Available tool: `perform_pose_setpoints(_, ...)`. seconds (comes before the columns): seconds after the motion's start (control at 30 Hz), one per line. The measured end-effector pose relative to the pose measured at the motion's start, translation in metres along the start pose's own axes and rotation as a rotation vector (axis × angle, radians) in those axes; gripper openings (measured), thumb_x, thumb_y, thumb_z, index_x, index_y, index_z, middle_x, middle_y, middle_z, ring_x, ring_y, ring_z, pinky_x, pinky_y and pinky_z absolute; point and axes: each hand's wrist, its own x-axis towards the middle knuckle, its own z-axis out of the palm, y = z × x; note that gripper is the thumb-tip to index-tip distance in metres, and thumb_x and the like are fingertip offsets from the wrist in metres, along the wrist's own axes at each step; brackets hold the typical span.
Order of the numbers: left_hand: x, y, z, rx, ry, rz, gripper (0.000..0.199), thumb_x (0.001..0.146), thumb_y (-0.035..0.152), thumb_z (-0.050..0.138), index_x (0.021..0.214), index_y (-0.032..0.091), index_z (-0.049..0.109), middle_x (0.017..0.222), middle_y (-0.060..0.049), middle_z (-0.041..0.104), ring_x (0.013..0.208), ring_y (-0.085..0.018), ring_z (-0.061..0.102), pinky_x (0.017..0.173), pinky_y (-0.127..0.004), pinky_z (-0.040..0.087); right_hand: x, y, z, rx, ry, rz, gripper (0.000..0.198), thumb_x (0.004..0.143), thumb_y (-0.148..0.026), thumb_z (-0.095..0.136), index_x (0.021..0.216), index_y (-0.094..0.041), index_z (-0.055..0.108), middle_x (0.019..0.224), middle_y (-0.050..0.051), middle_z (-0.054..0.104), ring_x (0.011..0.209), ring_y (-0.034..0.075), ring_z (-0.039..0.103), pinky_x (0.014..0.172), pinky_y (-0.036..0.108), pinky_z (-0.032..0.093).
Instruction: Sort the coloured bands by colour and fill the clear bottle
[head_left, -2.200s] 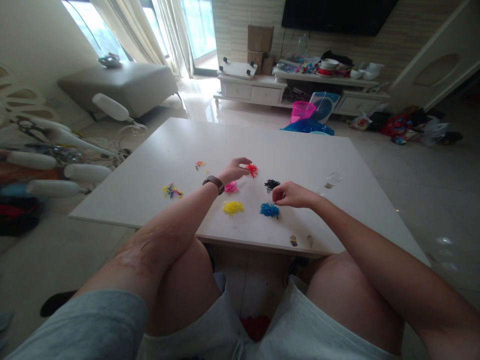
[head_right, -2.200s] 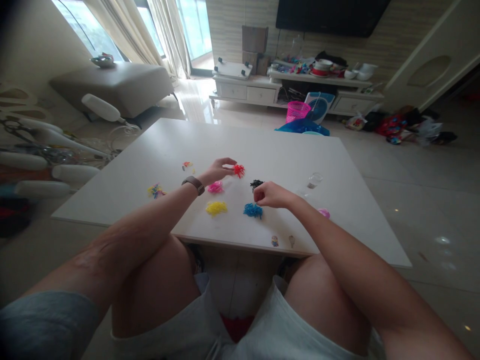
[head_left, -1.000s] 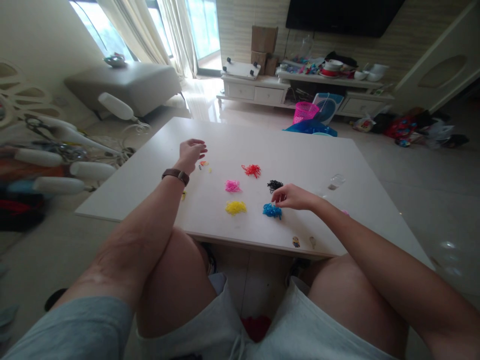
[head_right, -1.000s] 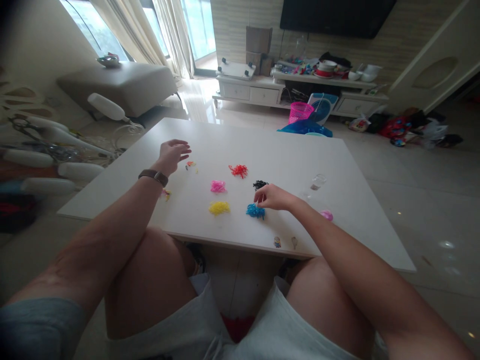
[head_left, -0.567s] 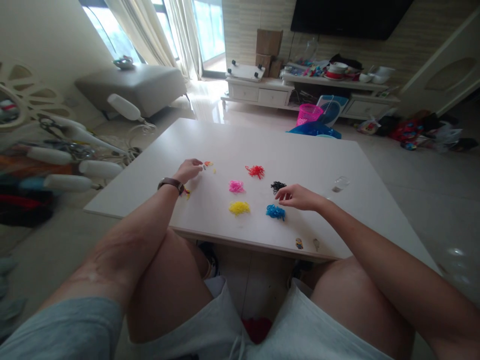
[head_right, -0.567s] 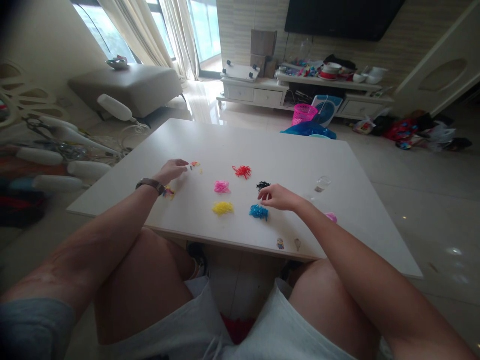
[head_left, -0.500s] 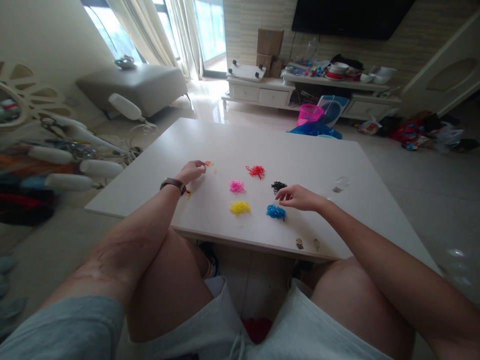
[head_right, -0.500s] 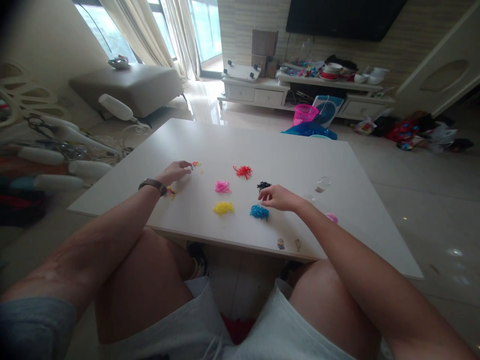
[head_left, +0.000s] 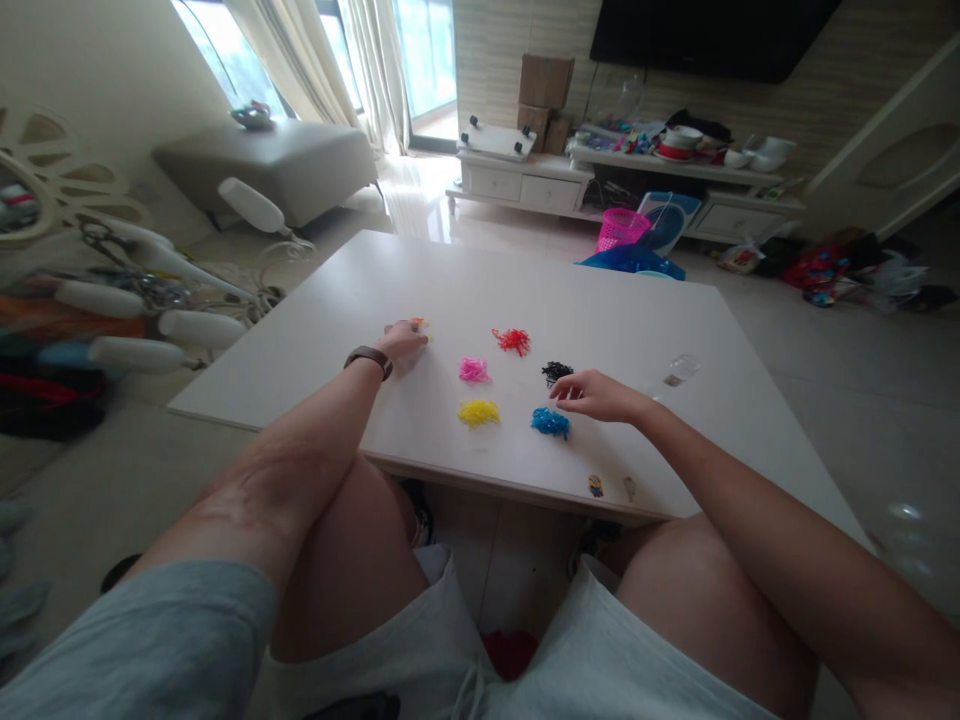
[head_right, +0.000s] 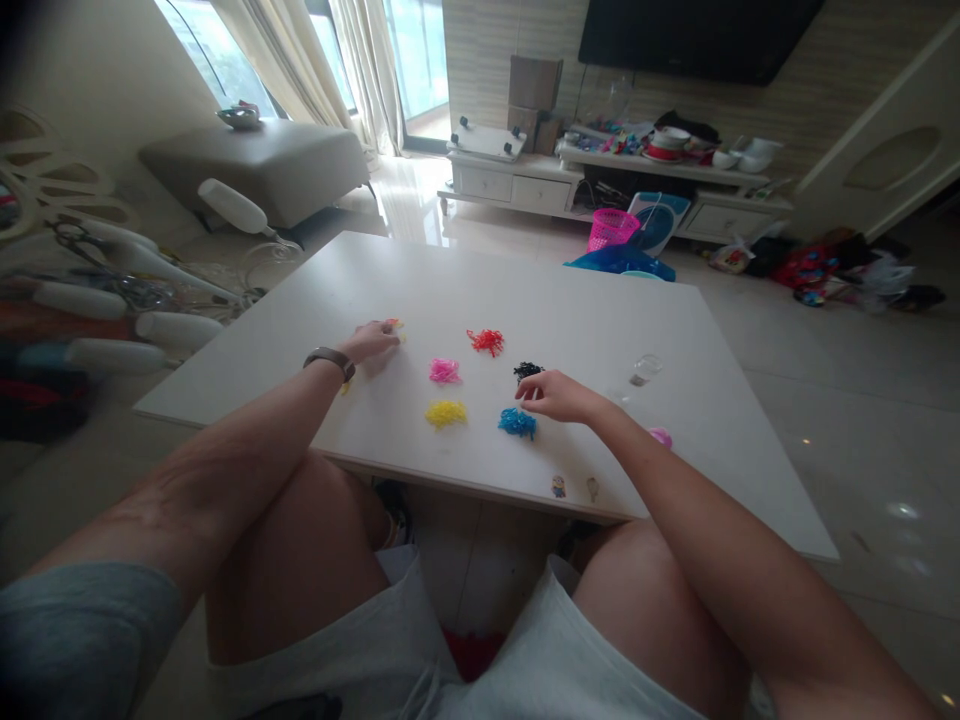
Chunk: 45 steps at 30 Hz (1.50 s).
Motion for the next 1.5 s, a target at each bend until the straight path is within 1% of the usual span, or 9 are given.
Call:
perform_pose_setpoints(0.1,0.003,-0.001,-0.006,-0.072,0.057,-0.028,0.020,0.066,0.022,0.070,0.085,0.016,0.072,0.092,-0.009,0.072,0.097,-0.025,0.063,0.080,-0.030,0.048,0.000,-0.001,0.000,0.000,0.007,-0.003,0.024,0.081,-0.027,0.064,0.099,-0.017,0.075,0.086,0.006,0.074,0.076,0.017,0.065,0.068,0.025,0.050)
perform_pose_setpoints(0.2,0.007,-0.006,-0.013,-0.220,0.191,-0.082,0.032,0.066,0.019,0.072,0.098,0.014,0.073,0.100,-0.011,0.073,0.093,-0.022,0.065,0.079,-0.028,0.049,-0.001,0.000,-0.001,0.004,0.013,-0.001,0.024,0.081,-0.028,0.064,0.100,-0.017,0.075,0.087,0.006,0.074,0.077,0.017,0.065,0.068,0.025,0.050)
perform_pose_setpoints(0.3,0.009,-0.011,-0.020,-0.318,0.299,-0.151,0.030,0.066,0.017,0.073,0.096,0.013,0.076,0.096,-0.012,0.074,0.086,-0.023,0.066,0.076,-0.030,0.051,-0.001,0.000,-0.002,0.003,0.012,-0.004,0.025,0.081,-0.029,0.064,0.100,-0.017,0.075,0.088,0.006,0.074,0.075,0.016,0.063,0.067,0.025,0.049)
perform_pose_setpoints(0.4,0.008,-0.015,-0.023,-0.334,0.332,-0.165,0.026,0.066,0.017,0.074,0.092,0.013,0.077,0.092,-0.012,0.074,0.083,-0.023,0.066,0.075,-0.031,0.052,-0.001,0.002,-0.002,-0.004,0.003,-0.011,0.025,0.081,-0.030,0.065,0.100,-0.017,0.075,0.087,0.006,0.074,0.073,0.016,0.063,0.066,0.025,0.048)
perform_pose_setpoints(0.57,0.008,-0.021,-0.018,-0.261,0.218,-0.089,0.030,0.064,0.018,0.076,0.093,0.013,0.077,0.090,-0.011,0.074,0.083,-0.021,0.066,0.076,-0.030,0.051,0.000,0.002,-0.001,0.002,-0.009,-0.005,0.025,0.080,-0.030,0.065,0.099,-0.018,0.076,0.087,0.006,0.074,0.074,0.017,0.063,0.066,0.026,0.049)
perform_pose_setpoints(0.93,0.010,-0.022,-0.015,-0.122,0.067,-0.004,0.021,0.064,0.025,0.076,0.083,0.015,0.078,0.086,-0.008,0.075,0.082,-0.021,0.066,0.072,-0.028,0.049,0.000,0.003,0.000,-0.008,-0.038,0.003,0.025,0.081,-0.030,0.064,0.099,-0.017,0.075,0.087,0.006,0.074,0.075,0.017,0.063,0.066,0.025,0.048)
perform_pose_setpoints(1.2,0.014,-0.023,-0.015,-0.106,0.065,-0.034,0.024,0.060,0.021,0.078,0.083,0.014,0.076,0.087,-0.008,0.075,0.085,-0.022,0.066,0.071,-0.028,0.049,-0.001,0.000,-0.002,-0.023,-0.048,0.002,0.026,0.081,-0.031,0.064,0.099,-0.017,0.076,0.087,0.006,0.074,0.074,0.016,0.062,0.066,0.025,0.047)
perform_pose_setpoints(1.37,0.009,-0.018,-0.021,-0.159,0.102,-0.066,0.022,0.059,0.020,0.079,0.079,0.014,0.076,0.078,-0.007,0.073,0.077,-0.019,0.064,0.068,-0.027,0.049,-0.001,0.000,-0.002,-0.026,-0.051,0.005,0.026,0.081,-0.031,0.064,0.100,-0.017,0.076,0.087,0.006,0.074,0.075,0.017,0.062,0.067,0.025,0.047)
perform_pose_setpoints(1.5,0.003,-0.013,-0.024,-0.139,0.078,-0.059,0.017,0.056,0.018,0.079,0.073,0.015,0.075,0.072,-0.006,0.071,0.075,-0.020,0.064,0.069,-0.028,0.049,0.000,0.002,-0.002,-0.020,-0.052,-0.003,0.025,0.081,-0.031,0.064,0.099,-0.017,0.076,0.086,0.006,0.074,0.075,0.017,0.062,0.066,0.025,0.047)
